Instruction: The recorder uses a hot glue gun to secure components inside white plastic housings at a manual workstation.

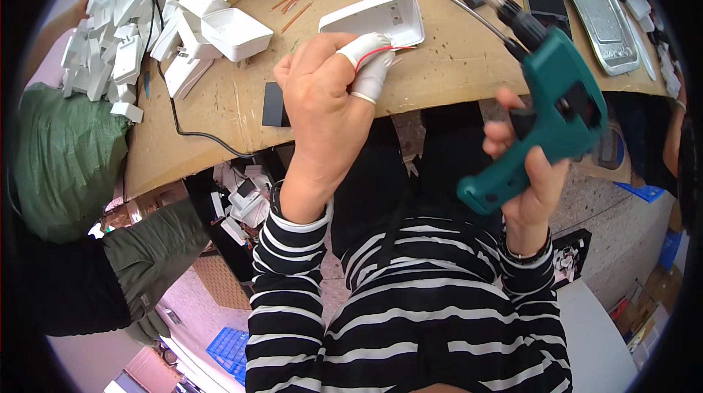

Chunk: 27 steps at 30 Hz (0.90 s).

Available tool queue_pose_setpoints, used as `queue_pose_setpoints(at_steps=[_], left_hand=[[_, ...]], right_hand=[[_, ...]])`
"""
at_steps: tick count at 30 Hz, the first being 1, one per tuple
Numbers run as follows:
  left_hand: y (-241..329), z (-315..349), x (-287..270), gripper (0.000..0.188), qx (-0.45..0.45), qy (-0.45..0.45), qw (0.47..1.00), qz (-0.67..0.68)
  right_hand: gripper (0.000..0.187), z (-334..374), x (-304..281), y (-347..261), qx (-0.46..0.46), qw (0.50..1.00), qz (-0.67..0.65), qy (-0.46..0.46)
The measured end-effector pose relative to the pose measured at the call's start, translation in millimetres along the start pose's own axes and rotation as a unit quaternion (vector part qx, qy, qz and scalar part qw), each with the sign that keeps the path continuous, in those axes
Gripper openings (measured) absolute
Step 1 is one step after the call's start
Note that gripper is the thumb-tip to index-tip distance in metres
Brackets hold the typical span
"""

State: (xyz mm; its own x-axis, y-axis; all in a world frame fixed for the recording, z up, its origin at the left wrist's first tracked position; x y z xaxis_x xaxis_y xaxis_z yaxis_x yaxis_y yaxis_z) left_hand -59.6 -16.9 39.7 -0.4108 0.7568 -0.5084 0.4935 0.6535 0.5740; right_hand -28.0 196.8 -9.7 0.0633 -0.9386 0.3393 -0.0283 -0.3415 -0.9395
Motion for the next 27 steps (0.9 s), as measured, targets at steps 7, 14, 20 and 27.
queue_pose_setpoints(at_steps=[7, 14, 20, 27], left_hand=[[15, -11, -11, 0.01, 0.116, -0.056, 0.98, -0.149], [7, -3, -6, 0.012, -0.03, -0.061, 0.997, 0.029], [18, 5, 5, 0.014, 0.083, -0.026, 0.995, -0.045], [7, -2, 4, 0.014, 0.043, 0.044, 0.99, -0.126]], right_hand=[[0.056, -45, 45, 22, 0.062, 0.987, -0.144, -0.029], [0.054, -52, 54, 38, 0.087, 0.98, -0.181, -0.011], [0.053, -56, 51, 38, 0.094, 0.975, -0.2, 0.009], [0.06, -30, 17, 4, 0.021, 0.998, -0.059, -0.002]])
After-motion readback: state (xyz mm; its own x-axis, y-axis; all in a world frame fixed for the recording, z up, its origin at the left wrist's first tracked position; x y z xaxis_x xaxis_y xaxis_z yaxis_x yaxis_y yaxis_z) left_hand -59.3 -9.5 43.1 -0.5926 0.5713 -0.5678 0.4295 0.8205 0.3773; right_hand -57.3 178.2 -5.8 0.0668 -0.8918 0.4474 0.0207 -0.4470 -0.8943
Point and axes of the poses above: each hand's wrist, its own z-axis away from the middle knuckle, its own x-axis out of the palm, y = z × x, the point moved 8 cm from there along -z, towards the middle knuckle, and after that the axes turned 10 degrees about z, right-handed, at the moved point
